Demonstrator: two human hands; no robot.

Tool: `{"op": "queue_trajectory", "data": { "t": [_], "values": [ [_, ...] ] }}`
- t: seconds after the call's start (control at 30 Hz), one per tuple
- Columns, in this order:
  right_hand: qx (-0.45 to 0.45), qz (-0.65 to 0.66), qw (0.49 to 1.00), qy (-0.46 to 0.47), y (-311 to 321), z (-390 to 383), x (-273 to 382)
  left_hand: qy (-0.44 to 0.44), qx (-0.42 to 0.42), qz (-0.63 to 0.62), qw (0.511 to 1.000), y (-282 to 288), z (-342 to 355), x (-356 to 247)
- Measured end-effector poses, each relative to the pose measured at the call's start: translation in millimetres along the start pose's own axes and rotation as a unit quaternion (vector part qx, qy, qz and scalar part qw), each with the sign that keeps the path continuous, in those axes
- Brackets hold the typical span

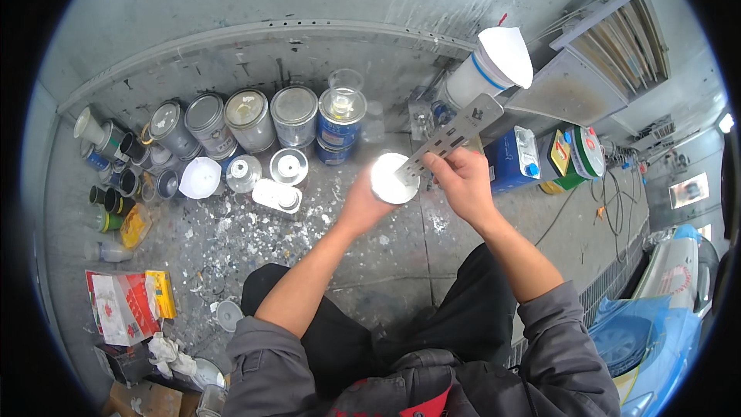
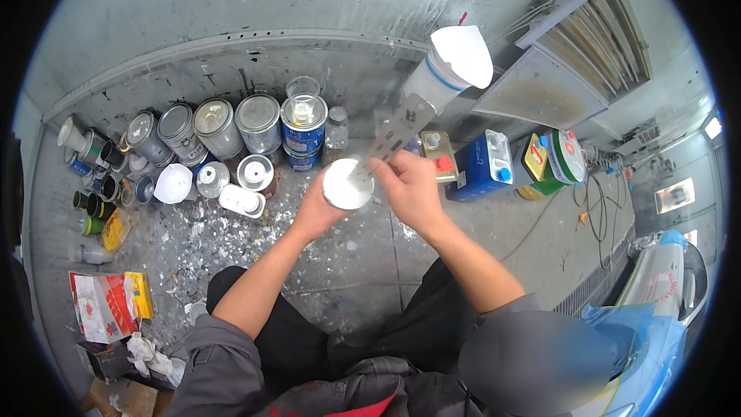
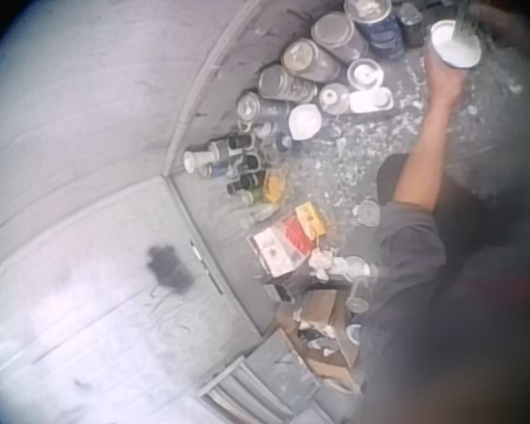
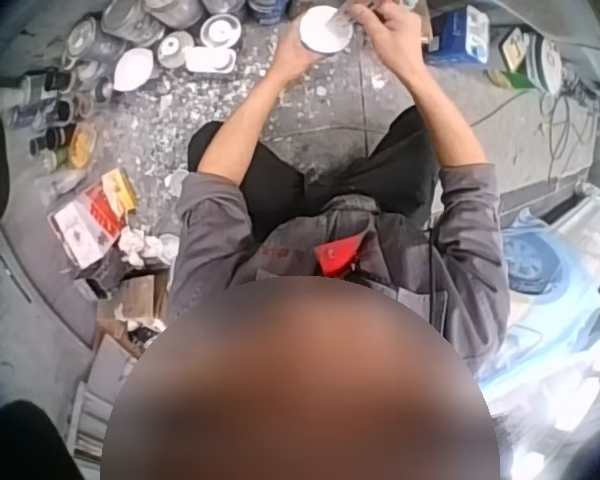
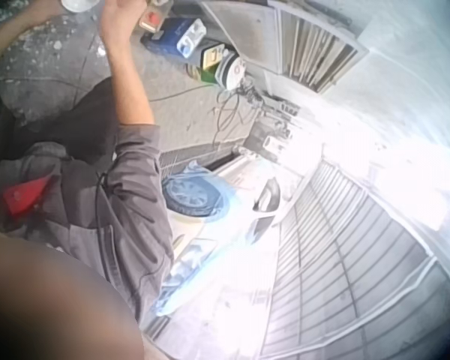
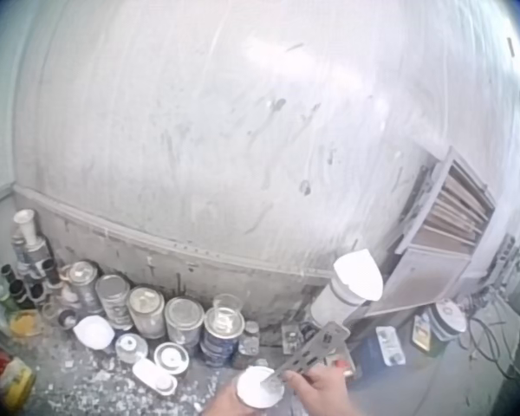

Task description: The person measures and mixes white paint in a small container using a metal mixing stick. They add a liquid from a blue bottle and stir the mixture thoroughly.

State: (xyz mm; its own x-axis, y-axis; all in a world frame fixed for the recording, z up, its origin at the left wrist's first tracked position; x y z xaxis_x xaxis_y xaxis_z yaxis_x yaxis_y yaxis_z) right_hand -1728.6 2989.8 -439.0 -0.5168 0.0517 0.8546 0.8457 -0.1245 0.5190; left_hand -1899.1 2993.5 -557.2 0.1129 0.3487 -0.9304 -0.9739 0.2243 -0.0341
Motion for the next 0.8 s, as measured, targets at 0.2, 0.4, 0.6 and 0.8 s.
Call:
{"op": "queue_trajectory", "data": {
  "t": [0.2,0.4,0.6,0.8],
  "values": [
    [0.012,0.016,1.000,0.019,6,-8,26,0.002,-0.006,-0.005,1.000,-3,0,2],
    [0.004,0.003,0.999,0.036,22,2,54,-0.003,-0.002,0.000,1.000,1,-1,5],
    [-0.006,-0.040,0.999,0.002,10,7,4,0.027,0.015,0.010,0.999,-1,-1,19],
    [0.004,-0.007,1.000,-0.003,-5,-6,5,0.037,0.019,-0.009,0.999,-2,0,6]
  ]
}}
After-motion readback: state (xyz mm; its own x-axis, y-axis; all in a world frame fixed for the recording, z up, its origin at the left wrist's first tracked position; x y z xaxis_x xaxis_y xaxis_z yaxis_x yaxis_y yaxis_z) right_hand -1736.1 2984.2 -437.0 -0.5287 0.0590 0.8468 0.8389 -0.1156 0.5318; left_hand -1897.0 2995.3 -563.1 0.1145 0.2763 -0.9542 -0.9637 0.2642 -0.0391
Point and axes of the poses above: each hand's wrist, its own z-axis towards the middle knuckle, its own y-axis out of the back of the hand, x = y × z, the point moved 6 cm from there along z, towards the middle knuckle, and after that the axes turned 14 degrees about -y, right-handed, at the moved point
